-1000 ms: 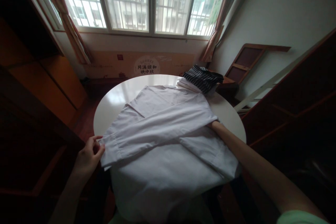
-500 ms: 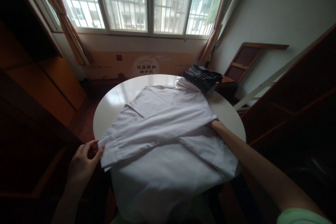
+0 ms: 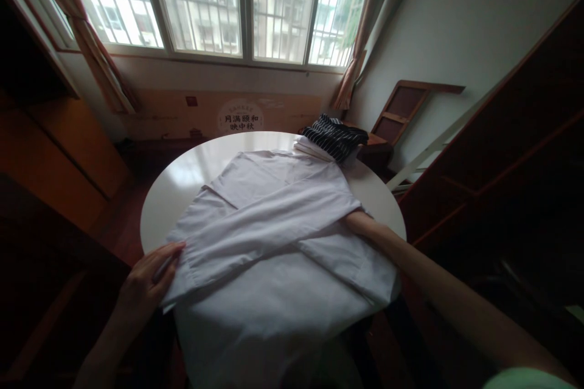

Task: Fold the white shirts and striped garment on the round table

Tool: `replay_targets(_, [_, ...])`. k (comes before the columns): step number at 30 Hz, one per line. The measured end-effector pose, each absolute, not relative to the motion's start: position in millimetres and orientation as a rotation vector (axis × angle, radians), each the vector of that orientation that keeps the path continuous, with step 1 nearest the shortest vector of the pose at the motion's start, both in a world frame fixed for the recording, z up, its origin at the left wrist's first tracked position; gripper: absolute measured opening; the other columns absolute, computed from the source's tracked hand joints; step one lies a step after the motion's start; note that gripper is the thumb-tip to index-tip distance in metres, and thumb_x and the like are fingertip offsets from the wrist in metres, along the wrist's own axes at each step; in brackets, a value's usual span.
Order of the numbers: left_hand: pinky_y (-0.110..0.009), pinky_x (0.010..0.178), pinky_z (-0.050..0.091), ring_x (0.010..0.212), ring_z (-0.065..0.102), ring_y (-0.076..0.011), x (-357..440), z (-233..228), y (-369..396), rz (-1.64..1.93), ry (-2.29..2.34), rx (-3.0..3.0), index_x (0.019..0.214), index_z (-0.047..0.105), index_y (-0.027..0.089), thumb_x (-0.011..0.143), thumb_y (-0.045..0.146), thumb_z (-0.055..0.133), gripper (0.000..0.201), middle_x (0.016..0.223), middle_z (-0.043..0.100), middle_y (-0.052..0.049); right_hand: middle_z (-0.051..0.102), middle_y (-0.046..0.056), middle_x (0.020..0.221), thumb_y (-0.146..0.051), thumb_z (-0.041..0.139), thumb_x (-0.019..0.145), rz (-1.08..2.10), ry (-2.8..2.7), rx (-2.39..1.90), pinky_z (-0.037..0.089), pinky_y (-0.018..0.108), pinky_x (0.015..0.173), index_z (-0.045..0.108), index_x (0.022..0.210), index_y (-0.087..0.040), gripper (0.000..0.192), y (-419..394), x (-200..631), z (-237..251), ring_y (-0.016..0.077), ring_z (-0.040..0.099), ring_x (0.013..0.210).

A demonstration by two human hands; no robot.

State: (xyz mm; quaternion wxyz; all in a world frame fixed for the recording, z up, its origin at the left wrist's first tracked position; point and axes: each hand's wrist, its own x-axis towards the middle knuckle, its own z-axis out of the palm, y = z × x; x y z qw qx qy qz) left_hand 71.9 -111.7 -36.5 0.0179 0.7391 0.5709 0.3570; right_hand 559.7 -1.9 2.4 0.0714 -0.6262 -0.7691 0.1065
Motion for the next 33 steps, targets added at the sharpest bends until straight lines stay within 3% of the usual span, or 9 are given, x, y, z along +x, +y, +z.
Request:
replay_targets(3, [-0.034,0.092,0.046,0.102,0.06,-0.0217,68,-38,-109,1.099,1.741,2.37,0.107,0.06,0.021,0.082,0.047,0.044,0.04,0.108,0.065,-0.005,0.061,0.016,0.112,-0.035,0.04,0.085,0.409,-2.451,-1.877,0.041,0.037,0.092,0.063,0.105,-0.012,0.038,-16,575,20,0.0283,0.056,0.104])
replay_targets(7, [-0.035,0.094,0.044,0.104,0.059,-0.0215,66,-41,-107,1.108,1.737,2.398,0.106,0.061,0.023,0.082,0.049,0.042,0.04,0.108,0.065,-0.005,0.068,0.007,0.097,-0.043,0.041,0.083,0.643,-2.513,-1.725,0.047,0.032,0.081,0.066,0.094,-0.018,0.037,-25,602,64,0.0243,0.061,0.092])
replay_targets(9, [-0.035,0.096,0.043,0.104,0.059,-0.0212,67,-42,-107,1.126,1.72,2.406,0.105,0.061,0.023,0.082,0.049,0.041,0.04,0.108,0.065,-0.004,0.068,0.007,0.098,-0.042,0.042,0.082,0.487,-2.431,-1.724,0.047,0.032,0.082,0.065,0.098,-0.017,0.037,-21,609,74,0.0236,0.062,0.092])
replay_targets(12, [-0.036,0.096,0.043,0.103,0.059,-0.0211,68,-41,-108,1.136,1.717,2.415,0.103,0.062,0.023,0.083,0.048,0.04,0.039,0.107,0.065,-0.005,0.059,0.01,0.118,-0.03,0.057,0.072,0.088,-2.406,-1.698,0.044,0.035,0.091,0.056,0.116,-0.017,0.046,-14,607,61,0.0259,0.056,0.107])
replay_targets(15, [-0.036,0.096,0.043,0.104,0.058,-0.0215,67,-41,-108,1.117,1.732,2.4,0.103,0.062,0.023,0.082,0.047,0.041,0.038,0.107,0.065,-0.005,0.053,0.011,0.127,-0.011,0.05,0.072,-0.118,-2.38,-1.743,0.044,0.036,0.094,0.054,0.12,-0.018,0.049,-10,599,32,0.0248,0.053,0.112])
replay_targets(19, [-0.036,0.096,0.043,0.106,0.057,-0.0216,66,-41,-108,1.074,1.756,2.37,0.103,0.063,0.024,0.082,0.047,0.042,0.038,0.108,0.065,-0.004,0.056,0.012,0.124,-0.002,0.033,0.077,-0.195,-2.374,-1.675,0.044,0.037,0.096,0.058,0.114,-0.015,0.047,-8,601,11,0.0221,0.055,0.112])
replay_targets(25, [-0.036,0.096,0.043,0.105,0.058,-0.021,64,-41,-107,1.047,1.753,2.377,0.101,0.064,0.026,0.081,0.048,0.042,0.037,0.106,0.066,-0.002,0.053,0.011,0.128,-0.002,0.03,0.078,-0.193,-2.493,-1.668,0.039,0.036,0.102,0.055,0.119,-0.013,0.049,-10,612,7,0.0204,0.048,0.119])
replay_targets(29, [-0.034,0.097,0.042,0.106,0.057,-0.0207,60,-39,-106,1.024,1.757,2.348,0.102,0.063,0.026,0.081,0.047,0.043,0.036,0.108,0.066,-0.002,0.042,0.015,0.137,-0.018,0.036,0.084,-0.117,-2.51,-1.733,0.033,0.038,0.105,0.046,0.128,-0.009,0.046,-21,616,-1,0.0226,0.039,0.127])
replay_targets(33, [-0.034,0.095,0.043,0.104,0.057,-0.0208,58,-40,-105,1.027,1.77,2.32,0.098,0.064,0.026,0.08,0.047,0.043,0.035,0.105,0.066,-0.002,0.03,0.015,0.143,-0.046,0.041,0.084,0.041,-2.515,-1.765,0.028,0.042,0.107,0.037,0.135,-0.012,0.062,-26,626,-11,0.0252,0.029,0.132])
